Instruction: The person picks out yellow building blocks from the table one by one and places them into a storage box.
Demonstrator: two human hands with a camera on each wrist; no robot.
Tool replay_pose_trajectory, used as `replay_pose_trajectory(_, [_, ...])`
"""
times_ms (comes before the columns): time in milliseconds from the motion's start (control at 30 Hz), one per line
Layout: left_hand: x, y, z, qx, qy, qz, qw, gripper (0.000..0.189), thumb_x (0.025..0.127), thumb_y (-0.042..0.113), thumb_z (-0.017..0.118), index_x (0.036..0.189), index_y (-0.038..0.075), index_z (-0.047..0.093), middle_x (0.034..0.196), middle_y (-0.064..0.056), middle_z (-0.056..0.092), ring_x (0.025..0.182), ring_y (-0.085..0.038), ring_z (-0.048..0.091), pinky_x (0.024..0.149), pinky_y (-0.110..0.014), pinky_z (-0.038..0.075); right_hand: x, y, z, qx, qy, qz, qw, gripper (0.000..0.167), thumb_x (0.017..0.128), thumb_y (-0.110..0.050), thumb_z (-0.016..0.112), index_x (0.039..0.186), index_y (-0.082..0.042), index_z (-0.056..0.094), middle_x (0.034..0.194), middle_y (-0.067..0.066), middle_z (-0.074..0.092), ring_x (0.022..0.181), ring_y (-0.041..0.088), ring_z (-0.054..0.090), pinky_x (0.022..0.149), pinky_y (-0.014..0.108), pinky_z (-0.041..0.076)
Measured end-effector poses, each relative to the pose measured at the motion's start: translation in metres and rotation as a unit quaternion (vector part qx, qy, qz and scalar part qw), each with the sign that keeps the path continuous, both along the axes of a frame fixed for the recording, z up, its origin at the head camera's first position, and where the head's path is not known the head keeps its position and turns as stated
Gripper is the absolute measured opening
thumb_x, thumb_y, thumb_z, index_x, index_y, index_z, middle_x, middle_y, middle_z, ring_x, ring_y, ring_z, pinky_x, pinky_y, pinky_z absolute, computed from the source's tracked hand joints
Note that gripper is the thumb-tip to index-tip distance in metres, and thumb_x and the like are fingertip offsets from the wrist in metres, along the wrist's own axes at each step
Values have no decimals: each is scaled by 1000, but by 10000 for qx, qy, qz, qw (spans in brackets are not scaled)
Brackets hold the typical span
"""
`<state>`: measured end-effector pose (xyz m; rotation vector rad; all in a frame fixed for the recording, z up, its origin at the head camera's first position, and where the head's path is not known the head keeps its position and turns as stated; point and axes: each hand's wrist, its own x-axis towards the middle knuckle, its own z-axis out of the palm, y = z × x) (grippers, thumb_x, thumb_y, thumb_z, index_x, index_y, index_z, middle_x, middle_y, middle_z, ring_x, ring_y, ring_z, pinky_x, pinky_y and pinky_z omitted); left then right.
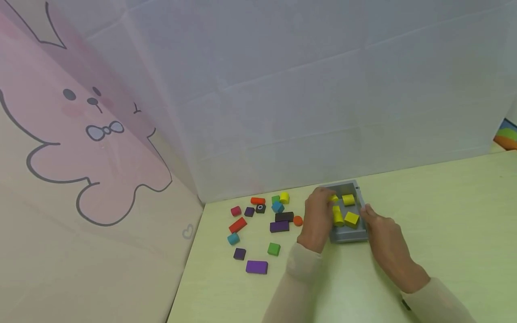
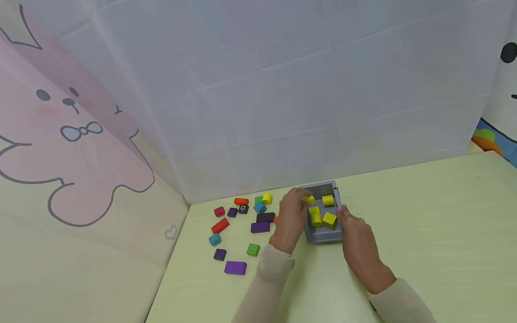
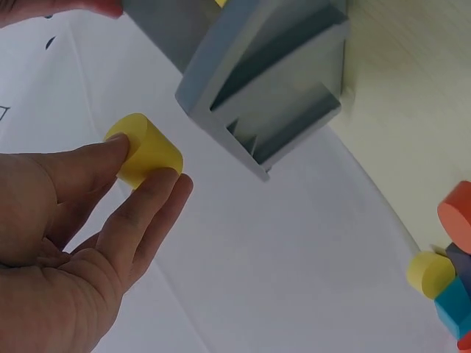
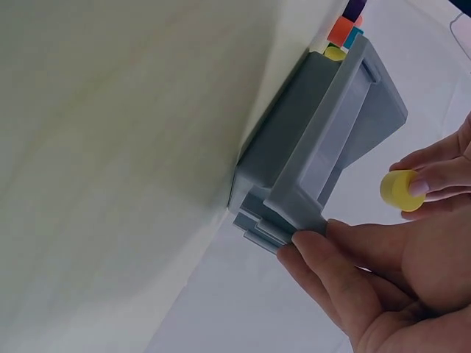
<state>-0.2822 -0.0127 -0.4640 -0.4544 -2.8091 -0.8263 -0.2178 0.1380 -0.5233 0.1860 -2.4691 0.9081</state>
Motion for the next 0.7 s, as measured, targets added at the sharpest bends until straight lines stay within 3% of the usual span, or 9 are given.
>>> replay_pose_trajectory(133, [0,7,-3,-166,148,-126,9997,24,96,-2,74,118,7,79,116,-2,74,107,-12,70,94,-17,55,-1,0,-1,36,130,-22,9999,33,88,22,65,119,12,71,121,37,66,78,59,68,55,61,57])
replay_pose_trajectory(333, [2,16,-7,-317,101,-160,9993,26,96,-1,74,121,8,79,119,-1,74,110,-11,70,96,-17,54,-1,0,0,115,145,11,9998,33,87,22,65,119,13,71,121,38,66,80,59,69,53,59,57])
replay_pose_trajectory(567, [2,29,-15,-1099,664,-256,9914,25,94,-2,74,114,12,82,112,2,76,105,-9,72,94,-14,53,0,0,2,45,120,-17,9999,32,89,21,64,119,12,71,122,37,66,78,59,68,52,60,56])
replay_pose_trajectory(700, [2,35,-19,-1446,767,-198,9863,25,91,-1,77,109,15,84,106,5,77,100,-6,71,91,-12,53,0,0,2,32,137,-22,9999,32,89,21,64,118,11,72,121,37,67,74,58,68,52,60,55])
